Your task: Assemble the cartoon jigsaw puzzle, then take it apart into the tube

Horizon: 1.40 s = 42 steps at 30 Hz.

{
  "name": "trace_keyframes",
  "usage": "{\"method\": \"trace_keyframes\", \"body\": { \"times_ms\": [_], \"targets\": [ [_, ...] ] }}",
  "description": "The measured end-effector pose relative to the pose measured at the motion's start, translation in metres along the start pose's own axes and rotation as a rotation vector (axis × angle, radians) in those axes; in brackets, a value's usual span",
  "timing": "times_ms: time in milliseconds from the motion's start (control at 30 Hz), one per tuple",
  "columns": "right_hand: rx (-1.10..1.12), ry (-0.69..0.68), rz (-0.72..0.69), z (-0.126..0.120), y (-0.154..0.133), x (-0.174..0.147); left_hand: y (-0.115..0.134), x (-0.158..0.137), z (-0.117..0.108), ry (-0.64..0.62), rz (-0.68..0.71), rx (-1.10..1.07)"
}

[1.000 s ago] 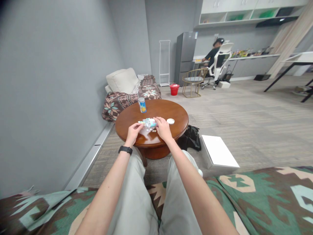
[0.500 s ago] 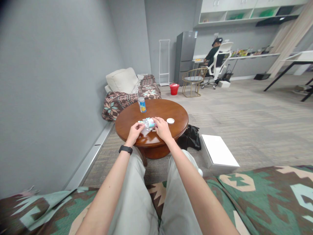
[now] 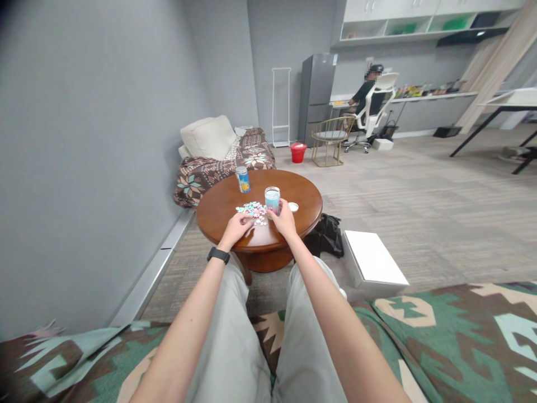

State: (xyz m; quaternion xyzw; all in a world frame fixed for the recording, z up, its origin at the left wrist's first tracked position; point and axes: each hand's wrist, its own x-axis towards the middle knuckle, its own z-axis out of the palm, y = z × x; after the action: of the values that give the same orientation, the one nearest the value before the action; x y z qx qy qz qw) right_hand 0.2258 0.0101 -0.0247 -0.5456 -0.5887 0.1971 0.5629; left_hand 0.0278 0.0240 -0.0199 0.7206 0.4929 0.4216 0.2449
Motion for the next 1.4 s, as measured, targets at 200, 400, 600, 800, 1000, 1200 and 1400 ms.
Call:
{"method": "trace_keyframes", "body": {
  "times_ms": [200, 400, 600, 800, 1000, 1200, 1400],
  "targets": [
    [-0.007, 0.019, 0.018, 0.0, 0.002, 0.001, 0.006, -0.001, 0.004, -0.036, 0.049, 0.182],
    [0.002, 0.011, 0.015, 0.001, 0.004, 0.001, 0.006, -0.003, -0.004, -0.085, 0.072, 0.015],
    [-0.114, -0.038, -0.177, -0.002, -0.002, -0.001, 0.0, -0.002, -0.008, -0.015, -0.002, -0.315],
    [-0.33, -0.093, -0.351, -0.003, -0.009, -0.004, -0.002, -0.002, -0.008, 0.095, -0.052, -0.586],
    [-0.434, -0.203, -0.424, -0.001, -0.016, -0.01, 0.001, -0.004, -0.008, 0.12, -0.046, -0.52],
    [-0.431, -0.236, -0.46, -0.001, -0.022, -0.012, 0.001, -0.005, -0.009, 0.136, -0.061, -0.454],
    [-0.255, -0.139, -0.346, -0.001, -0.012, -0.005, 0.006, -0.006, -0.011, 0.161, -0.032, -0.398]
  ]
}}
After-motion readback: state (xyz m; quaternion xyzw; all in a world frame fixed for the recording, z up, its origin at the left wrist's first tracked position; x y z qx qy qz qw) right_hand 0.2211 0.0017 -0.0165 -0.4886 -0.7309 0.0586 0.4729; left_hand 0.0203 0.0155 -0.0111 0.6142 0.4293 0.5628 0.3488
